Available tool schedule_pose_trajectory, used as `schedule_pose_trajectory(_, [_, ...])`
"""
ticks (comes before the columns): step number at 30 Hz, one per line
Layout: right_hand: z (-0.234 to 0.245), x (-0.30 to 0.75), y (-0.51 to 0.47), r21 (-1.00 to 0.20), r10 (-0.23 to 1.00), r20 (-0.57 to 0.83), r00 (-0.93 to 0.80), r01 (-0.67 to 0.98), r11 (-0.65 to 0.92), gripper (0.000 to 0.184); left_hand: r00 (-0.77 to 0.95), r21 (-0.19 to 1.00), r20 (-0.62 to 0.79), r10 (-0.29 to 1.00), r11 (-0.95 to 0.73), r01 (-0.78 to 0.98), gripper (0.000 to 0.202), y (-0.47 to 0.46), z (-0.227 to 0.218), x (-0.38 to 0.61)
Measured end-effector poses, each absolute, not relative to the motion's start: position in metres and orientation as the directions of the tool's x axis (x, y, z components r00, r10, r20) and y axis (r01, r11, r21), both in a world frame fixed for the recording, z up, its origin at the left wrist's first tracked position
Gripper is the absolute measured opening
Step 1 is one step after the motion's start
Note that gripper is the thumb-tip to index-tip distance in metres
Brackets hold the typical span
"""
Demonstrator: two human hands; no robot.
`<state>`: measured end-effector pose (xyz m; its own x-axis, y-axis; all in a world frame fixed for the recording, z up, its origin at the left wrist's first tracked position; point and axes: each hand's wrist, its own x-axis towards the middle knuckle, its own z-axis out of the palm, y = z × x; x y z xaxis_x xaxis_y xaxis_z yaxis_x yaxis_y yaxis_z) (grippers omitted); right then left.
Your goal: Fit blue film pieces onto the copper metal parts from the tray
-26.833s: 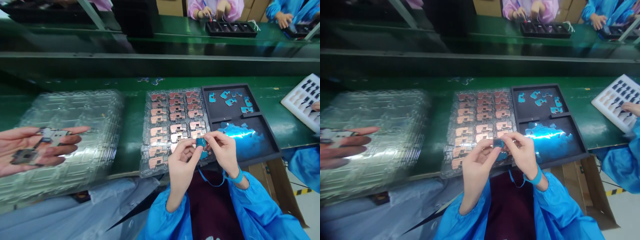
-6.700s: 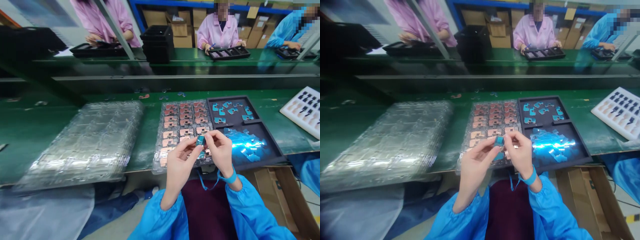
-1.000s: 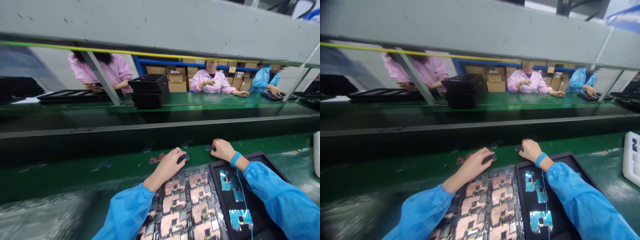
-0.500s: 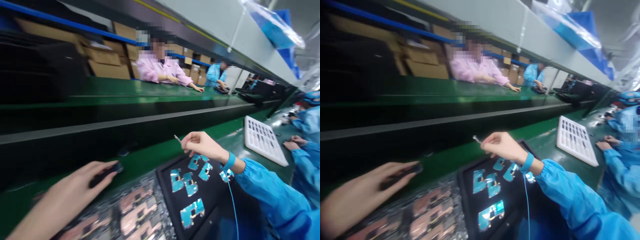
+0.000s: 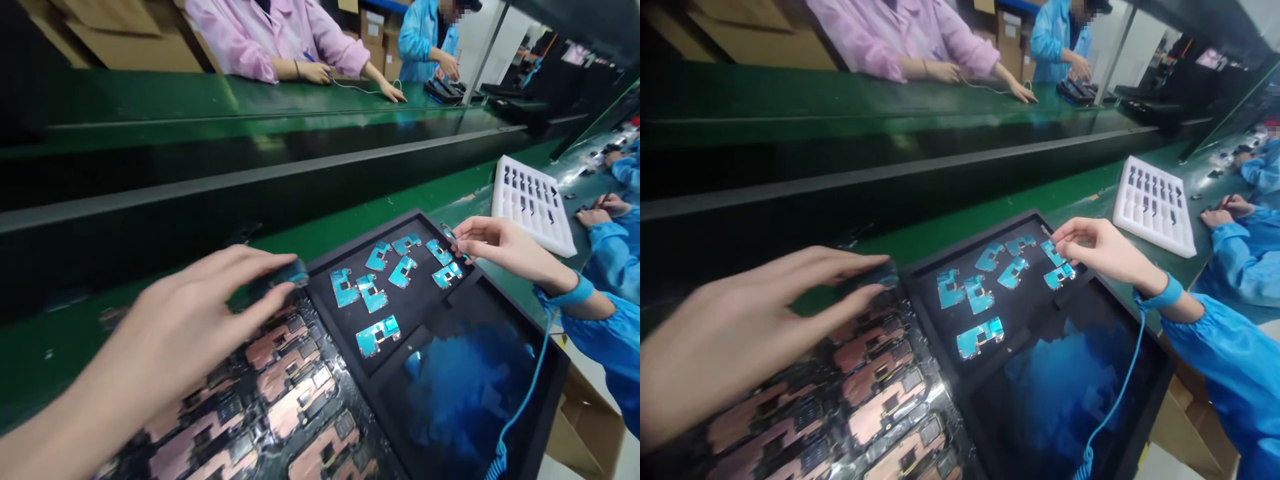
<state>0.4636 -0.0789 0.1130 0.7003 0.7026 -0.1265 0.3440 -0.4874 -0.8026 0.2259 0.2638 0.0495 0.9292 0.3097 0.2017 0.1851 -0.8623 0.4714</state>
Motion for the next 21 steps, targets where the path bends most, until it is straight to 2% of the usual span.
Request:
schedule_pose_trajectory(4, [0.088,0.477,-0.076,-0.573,0.813,-0.005,0.582,0.665,-0.479,0.024,0.979,0.472,0.135,0.153,-0.879,0.072,0.044,0.215,0.055,0.254])
schedule_pose_trajectory(7, [0.076,0.48,-0.072,-0.348,0.932,0.006,0.364,0.874,-0.339,0.024,0.993,0.457,0.081,0.089,-0.888,0.042,0.04,0.19,0.047,0.274])
schedule_pose_trajectory(9, [0.071,0.478,-0.068,-0.252,0.973,-0.039,0.23,0.939,-0.232,0.023,0.997,0.441,0.042,0.067,-0.897,0.042,0.037,0.177,0.041,0.283])
schedule_pose_trajectory(15, [0.055,0.459,-0.061,-0.186,0.991,-0.129,-0.017,0.983,-0.007,0.019,0.998,0.406,-0.033,0.061,-0.911,0.069,0.03,0.155,0.032,0.287])
schedule_pose_trajectory(21, [0.039,0.453,-0.066,-0.116,1.0,-0.016,0.016,0.993,-0.018,0.023,0.994,0.41,0.01,0.107,-0.907,0.093,0.023,0.146,0.031,0.3])
